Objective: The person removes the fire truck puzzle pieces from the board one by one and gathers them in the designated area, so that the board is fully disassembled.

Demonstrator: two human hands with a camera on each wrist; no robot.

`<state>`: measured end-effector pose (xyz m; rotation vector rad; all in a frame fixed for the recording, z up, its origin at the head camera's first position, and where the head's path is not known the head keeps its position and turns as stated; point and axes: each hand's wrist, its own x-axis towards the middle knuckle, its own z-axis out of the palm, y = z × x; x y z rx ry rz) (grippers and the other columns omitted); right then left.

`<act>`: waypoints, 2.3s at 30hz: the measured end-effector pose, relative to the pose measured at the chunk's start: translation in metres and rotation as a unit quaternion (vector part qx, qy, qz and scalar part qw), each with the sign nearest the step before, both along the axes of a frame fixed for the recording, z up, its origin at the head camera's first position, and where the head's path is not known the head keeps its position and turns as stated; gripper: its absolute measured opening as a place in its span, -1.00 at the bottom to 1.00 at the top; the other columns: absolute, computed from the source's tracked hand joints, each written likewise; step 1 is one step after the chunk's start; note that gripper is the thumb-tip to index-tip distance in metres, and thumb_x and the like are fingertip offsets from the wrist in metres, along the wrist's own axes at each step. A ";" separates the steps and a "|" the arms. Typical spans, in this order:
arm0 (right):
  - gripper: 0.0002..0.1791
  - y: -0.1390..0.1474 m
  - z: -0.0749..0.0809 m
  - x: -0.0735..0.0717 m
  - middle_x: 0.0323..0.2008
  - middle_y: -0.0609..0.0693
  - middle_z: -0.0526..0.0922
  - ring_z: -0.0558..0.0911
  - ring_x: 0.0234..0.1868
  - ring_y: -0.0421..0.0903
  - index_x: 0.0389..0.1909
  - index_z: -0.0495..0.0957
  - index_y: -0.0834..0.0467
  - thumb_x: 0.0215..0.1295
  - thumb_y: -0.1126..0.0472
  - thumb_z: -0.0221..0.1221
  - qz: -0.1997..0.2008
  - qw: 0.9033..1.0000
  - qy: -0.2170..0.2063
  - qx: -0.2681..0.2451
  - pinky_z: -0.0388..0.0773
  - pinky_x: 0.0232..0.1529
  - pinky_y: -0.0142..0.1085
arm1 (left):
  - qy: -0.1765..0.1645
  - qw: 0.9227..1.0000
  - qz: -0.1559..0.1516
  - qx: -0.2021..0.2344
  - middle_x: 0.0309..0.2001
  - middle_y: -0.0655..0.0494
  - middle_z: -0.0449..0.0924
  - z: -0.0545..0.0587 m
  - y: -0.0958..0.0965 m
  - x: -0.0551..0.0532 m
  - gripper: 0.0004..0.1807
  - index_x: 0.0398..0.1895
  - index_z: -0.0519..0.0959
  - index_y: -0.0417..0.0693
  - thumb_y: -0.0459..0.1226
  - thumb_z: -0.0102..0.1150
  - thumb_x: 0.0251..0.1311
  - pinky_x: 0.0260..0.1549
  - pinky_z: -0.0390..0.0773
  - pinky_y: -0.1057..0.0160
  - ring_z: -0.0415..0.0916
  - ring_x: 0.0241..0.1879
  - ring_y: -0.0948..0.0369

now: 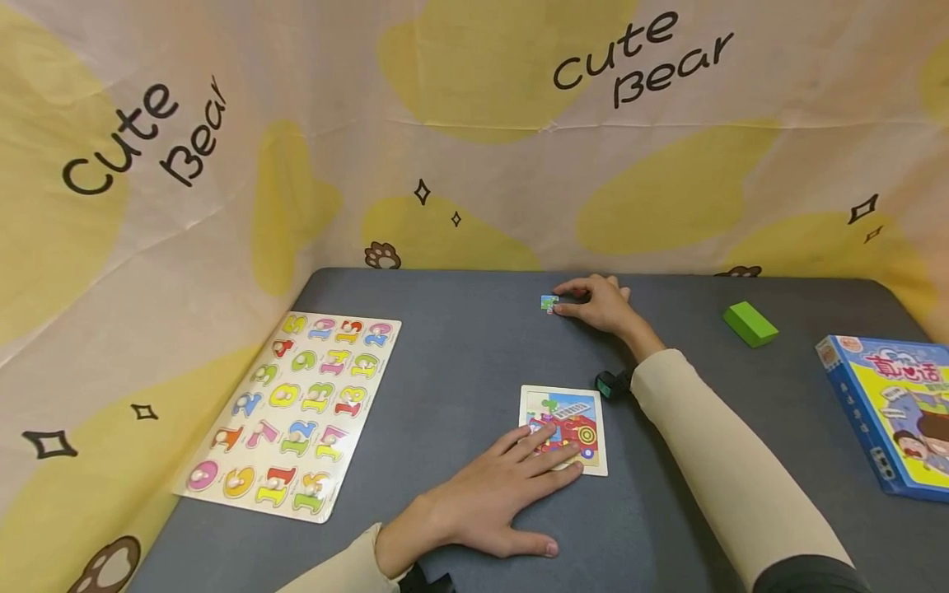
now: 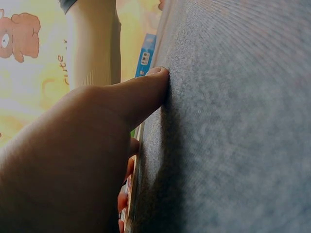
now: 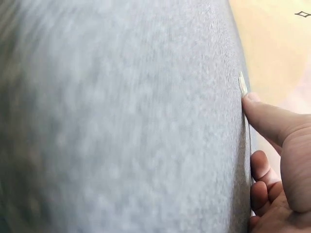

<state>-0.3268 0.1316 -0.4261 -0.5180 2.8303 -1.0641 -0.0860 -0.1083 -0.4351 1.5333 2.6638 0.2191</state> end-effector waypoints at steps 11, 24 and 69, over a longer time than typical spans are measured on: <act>-0.58 -0.003 -0.003 0.002 0.08 0.21 0.57 0.31 -0.01 0.16 0.16 0.68 0.01 0.34 -0.03 0.33 -0.028 1.000 0.006 0.005 -0.02 0.00 0.09 | 0.000 1.000 -0.002 0.001 0.67 0.29 -0.13 0.000 0.001 0.000 -0.08 0.65 0.04 0.21 0.37 -0.07 0.34 0.60 -0.01 -0.03 -0.25 0.67 0.06; -0.56 -0.005 -0.004 0.001 0.08 0.23 0.55 0.32 0.02 0.18 0.20 0.66 -0.02 0.35 -0.06 0.31 -0.034 0.999 0.005 0.014 -0.01 -0.01 0.10 | 0.003 1.000 -0.001 0.001 0.67 0.28 -0.09 0.001 0.001 0.001 -0.08 0.64 0.07 0.20 0.37 -0.06 0.34 0.59 0.01 -0.04 -0.25 0.67 0.06; -0.70 0.029 0.005 0.102 -0.08 0.00 0.68 0.52 -0.07 -0.04 0.01 0.74 0.06 0.25 0.25 0.37 0.184 0.979 -0.001 -0.091 0.41 0.02 -0.12 | -0.047 0.999 0.004 0.008 0.67 0.27 -0.10 0.001 0.002 -0.005 -0.07 0.66 0.00 0.20 0.35 -0.05 0.35 0.60 -0.07 -0.09 -0.28 0.68 0.06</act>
